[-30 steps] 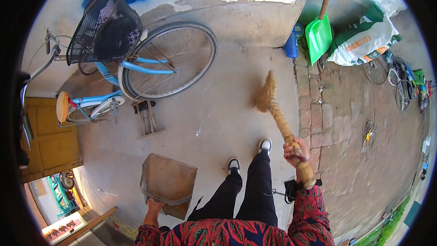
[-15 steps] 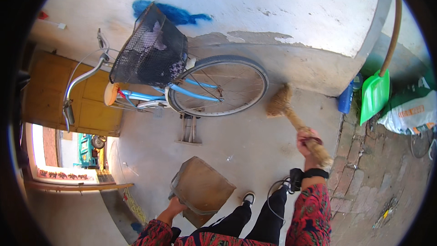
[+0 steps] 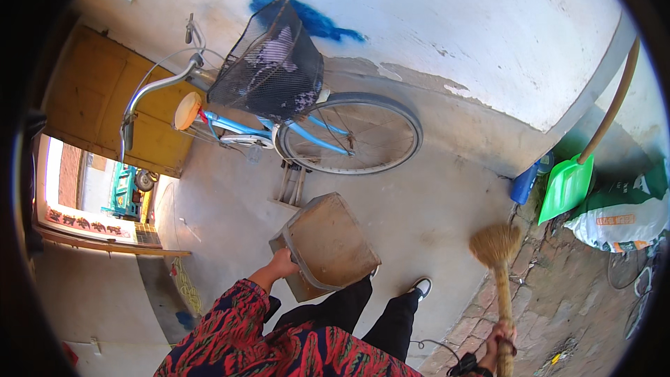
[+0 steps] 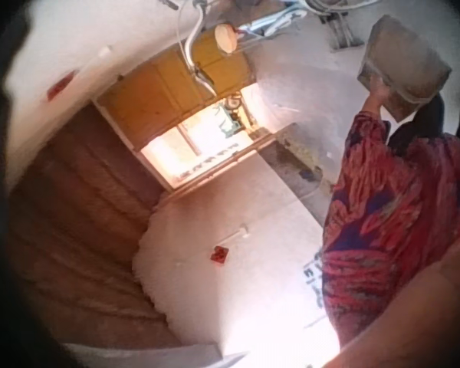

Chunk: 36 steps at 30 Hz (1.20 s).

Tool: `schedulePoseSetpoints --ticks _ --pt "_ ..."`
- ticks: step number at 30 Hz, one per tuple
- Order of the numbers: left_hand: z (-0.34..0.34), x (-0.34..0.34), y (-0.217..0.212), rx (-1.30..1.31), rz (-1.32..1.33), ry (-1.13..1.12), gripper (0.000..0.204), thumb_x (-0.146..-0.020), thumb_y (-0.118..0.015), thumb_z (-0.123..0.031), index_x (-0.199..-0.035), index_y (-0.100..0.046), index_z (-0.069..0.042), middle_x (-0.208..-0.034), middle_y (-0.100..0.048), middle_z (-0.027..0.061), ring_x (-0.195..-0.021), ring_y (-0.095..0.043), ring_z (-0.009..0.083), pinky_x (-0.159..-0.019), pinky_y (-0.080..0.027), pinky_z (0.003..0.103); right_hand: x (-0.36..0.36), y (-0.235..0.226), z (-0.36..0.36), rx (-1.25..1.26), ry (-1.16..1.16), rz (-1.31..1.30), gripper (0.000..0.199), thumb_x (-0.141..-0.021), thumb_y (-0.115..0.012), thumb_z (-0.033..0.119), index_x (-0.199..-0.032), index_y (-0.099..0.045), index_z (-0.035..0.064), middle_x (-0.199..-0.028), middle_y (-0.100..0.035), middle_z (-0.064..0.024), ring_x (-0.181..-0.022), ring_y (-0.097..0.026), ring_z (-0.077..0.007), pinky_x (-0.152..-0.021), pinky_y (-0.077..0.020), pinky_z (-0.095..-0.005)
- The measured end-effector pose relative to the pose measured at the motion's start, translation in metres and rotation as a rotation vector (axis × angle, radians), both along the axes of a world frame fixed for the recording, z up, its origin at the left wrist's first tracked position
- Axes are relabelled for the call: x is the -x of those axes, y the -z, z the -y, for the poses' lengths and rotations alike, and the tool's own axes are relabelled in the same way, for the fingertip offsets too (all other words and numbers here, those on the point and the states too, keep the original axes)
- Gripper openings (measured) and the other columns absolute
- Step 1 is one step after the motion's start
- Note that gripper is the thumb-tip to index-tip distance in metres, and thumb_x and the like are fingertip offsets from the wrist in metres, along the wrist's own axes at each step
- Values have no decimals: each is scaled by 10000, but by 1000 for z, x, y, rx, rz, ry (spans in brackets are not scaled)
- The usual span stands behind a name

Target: The person sweeps debris on a brick and concrete patio using a traditional straw broom and a dustpan. They gather scattered litter into a pile and sweep it into the dustpan, then continue sweeping other areas of the patio.

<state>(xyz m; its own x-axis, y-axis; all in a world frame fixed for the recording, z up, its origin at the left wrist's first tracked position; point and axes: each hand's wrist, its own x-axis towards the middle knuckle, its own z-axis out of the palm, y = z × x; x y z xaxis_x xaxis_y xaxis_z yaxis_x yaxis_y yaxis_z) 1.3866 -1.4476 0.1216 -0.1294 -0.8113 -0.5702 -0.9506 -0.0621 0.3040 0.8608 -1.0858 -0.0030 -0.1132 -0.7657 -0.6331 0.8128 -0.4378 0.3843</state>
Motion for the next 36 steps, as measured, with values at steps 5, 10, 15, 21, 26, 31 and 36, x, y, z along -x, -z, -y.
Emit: schedulePoseSetpoints --ticks 5,10,15,21,26,31,36 --pt "33 -25 -5 -67 -33 -87 415 -504 -661 -169 -867 -547 -3 -729 -581 170 -688 -582 253 -632 -449 331 -40 -21 -46 -144 -12 -219 298 -766 -471 284 -889 -435 16 -737 -488 -58 -595 -477 -128 -525 -410 -252" --pt "61 -70 -14 34 -123 -172 339 -523 -640 -161 -821 -570 -15 -707 -584 146 -648 -582 237 -605 -455 317 -107 -63 -4 -195 -30 -207 365 -782 -416 367 -910 -433 26 -741 -507 -53 -598 -486 -138 -554 -425 -294" --pt "81 -121 -27 36 -54 -223 292 -538 -628 -153 -799 -588 -27 -672 -590 136 -587 -587 236 -559 -465 318 -157 -96 119 -81 -469 -417 349 -752 -453 364 -841 -437 27 -632 -450 1 -513 -438 -120 -492 -393 -266" --pt "91 -155 -34 128 57 -226 351 -489 -649 -182 -777 -579 5 -734 -593 159 -725 -581 283 -651 -453 333 -184 -84 249 41 -785 -313 321 -722 -481 330 -803 -439 22 -620 -462 -16 -510 -448 -128 -484 -389 -258" --pt "91 -140 -38 75 275 -238 374 -476 -649 -182 -796 -579 -1 -756 -591 166 -748 -576 291 -669 -449 337 -178 -47 274 9 -807 -155 306 -725 -484 267 -852 -408 -1 -696 -487 -62 -550 -479 -141 -495 -396 -267" --pt "87 -76 -38 58 298 -185 407 -464 -684 -190 -810 -578 -4 -775 -593 163 -761 -572 295 -674 -446 338 -103 -11 240 23 -726 -39 311 -735 -493 262 -911 -413 19 -705 -483 -69 -529 -476 -135 -467 -388 -259" --pt "87 5 -16 0 153 -155 451 -479 -701 -188 -871 -564 -11 -817 -594 156 -769 -572 286 -677 -442 337 -2 -21 135 58 -510 -167 413 -800 -381 386 -891 -432 -15 -642 -481 -50 -482 -477 -141 -492 -455 -304"
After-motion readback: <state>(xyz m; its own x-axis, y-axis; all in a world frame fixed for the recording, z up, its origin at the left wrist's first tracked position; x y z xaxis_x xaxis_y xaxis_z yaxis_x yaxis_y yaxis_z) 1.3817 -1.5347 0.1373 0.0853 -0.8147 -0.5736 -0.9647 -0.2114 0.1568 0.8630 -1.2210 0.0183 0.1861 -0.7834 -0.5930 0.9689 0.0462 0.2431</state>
